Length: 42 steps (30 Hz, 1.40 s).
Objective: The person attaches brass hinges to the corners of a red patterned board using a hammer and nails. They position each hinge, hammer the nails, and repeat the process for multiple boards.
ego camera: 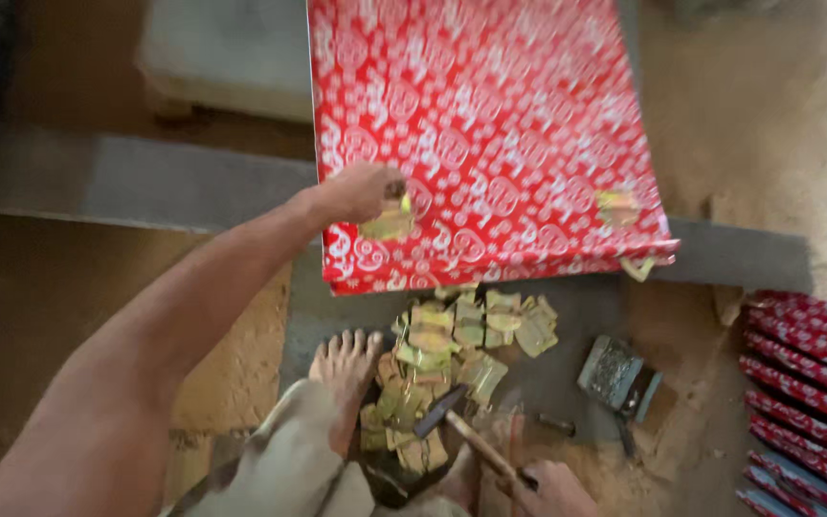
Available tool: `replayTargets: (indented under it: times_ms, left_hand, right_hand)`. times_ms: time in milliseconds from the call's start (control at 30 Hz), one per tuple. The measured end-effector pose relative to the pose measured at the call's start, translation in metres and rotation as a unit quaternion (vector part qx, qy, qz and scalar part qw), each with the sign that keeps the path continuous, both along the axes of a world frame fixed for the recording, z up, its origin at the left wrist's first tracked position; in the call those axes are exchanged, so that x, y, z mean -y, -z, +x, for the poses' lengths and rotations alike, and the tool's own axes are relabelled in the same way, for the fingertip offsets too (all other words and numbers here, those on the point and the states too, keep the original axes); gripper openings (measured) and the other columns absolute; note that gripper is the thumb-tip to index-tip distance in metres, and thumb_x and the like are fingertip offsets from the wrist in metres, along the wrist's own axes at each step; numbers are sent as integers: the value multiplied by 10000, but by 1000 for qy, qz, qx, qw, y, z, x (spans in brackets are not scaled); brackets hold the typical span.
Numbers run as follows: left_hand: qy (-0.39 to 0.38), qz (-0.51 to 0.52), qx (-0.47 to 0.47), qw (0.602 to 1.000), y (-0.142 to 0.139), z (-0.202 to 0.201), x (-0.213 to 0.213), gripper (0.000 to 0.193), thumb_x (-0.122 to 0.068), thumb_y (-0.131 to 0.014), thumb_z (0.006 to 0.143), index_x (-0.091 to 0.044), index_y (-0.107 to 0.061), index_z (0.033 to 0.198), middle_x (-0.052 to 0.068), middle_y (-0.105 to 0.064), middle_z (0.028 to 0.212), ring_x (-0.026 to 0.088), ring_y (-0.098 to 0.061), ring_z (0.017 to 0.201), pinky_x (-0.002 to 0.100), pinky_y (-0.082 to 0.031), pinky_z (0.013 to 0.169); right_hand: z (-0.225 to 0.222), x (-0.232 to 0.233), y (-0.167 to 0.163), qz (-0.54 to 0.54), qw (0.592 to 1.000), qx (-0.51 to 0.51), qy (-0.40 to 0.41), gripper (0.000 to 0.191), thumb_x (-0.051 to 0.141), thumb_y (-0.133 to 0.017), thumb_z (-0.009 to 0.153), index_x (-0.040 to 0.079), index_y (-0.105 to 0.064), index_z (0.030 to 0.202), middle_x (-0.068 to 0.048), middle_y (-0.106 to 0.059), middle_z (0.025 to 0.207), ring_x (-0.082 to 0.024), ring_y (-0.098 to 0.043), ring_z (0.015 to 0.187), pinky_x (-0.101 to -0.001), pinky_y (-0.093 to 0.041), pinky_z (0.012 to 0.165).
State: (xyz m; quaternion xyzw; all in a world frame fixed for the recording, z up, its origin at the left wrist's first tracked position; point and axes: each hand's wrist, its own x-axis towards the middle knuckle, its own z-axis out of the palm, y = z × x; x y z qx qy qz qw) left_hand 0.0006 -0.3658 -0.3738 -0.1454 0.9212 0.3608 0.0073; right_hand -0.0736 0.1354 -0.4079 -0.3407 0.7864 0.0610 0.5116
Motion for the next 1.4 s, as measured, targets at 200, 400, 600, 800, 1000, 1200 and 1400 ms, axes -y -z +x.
replayTargets:
  times_ms: [200,400,600,800,1000,1200,1400]
  left_hand:
    - [-81,-124,-105,983,35,65,0,457,-328,-813,772,-127,-747,1177,72,-704,1271,309,-610,1196,478,-475,1030]
    - [-18,-196,-153,968,36,82,-16,421,-411,-817,783,-168,-788,1126,10,-721,1235,262,-579,1264,488,-377,1127]
    - [-29,-207,-145,967,49,82,-16,293,-342,-787,872,-158,-793,1100,18,-726,1212,260,-601,1237,467,-415,1119]
    - [-45,-204,-118,971,52,76,-20,290,-334,-798,857,-154,-794,1085,14,-728,1175,275,-614,1198,484,-427,1097]
    - [-50,-216,-120,968,52,74,-20,288,-337,-804,849,-180,-804,1090,8,-726,1179,287,-608,1187,500,-401,1111]
    - [-47,-206,-114,971,56,73,-21,265,-321,-802,857,-176,-805,1078,4,-731,1159,287,-609,1183,519,-397,1108]
    - [-201,-75,-218,952,17,81,1,308,-322,-825,982,-102,-733,1178,90,-702,1272,274,-622,1225,440,-499,1070]
  right_hand:
    - [-8,-20,33,-110,992,-50,-38,446,509,-772,780,90,-773,936,-177,-707,807,-371,-702,694,-497,-543,634]
    - [-16,-32,48,-78,993,-90,9,446,529,-679,854,90,-739,907,-197,-688,732,-376,-694,705,-473,-531,653]
    - [-15,-38,51,-157,984,-86,11,422,444,-590,944,64,-727,824,-204,-686,760,-406,-658,722,-495,-495,646]
    - [-7,-40,55,-74,996,-27,34,406,407,-573,971,24,-665,870,-232,-670,821,-425,-657,777,-510,-502,714]
    - [-1,-33,53,-202,977,-52,42,367,387,-578,939,40,-698,923,-222,-690,853,-451,-649,859,-515,-502,716]
    - [-1,-24,47,-156,984,-48,79,412,428,-574,954,41,-704,899,-229,-688,838,-446,-669,846,-498,-524,709]
    - [-9,-42,67,-175,974,-102,105,376,413,-584,945,76,-747,983,-204,-749,889,-400,-730,850,-454,-569,730]
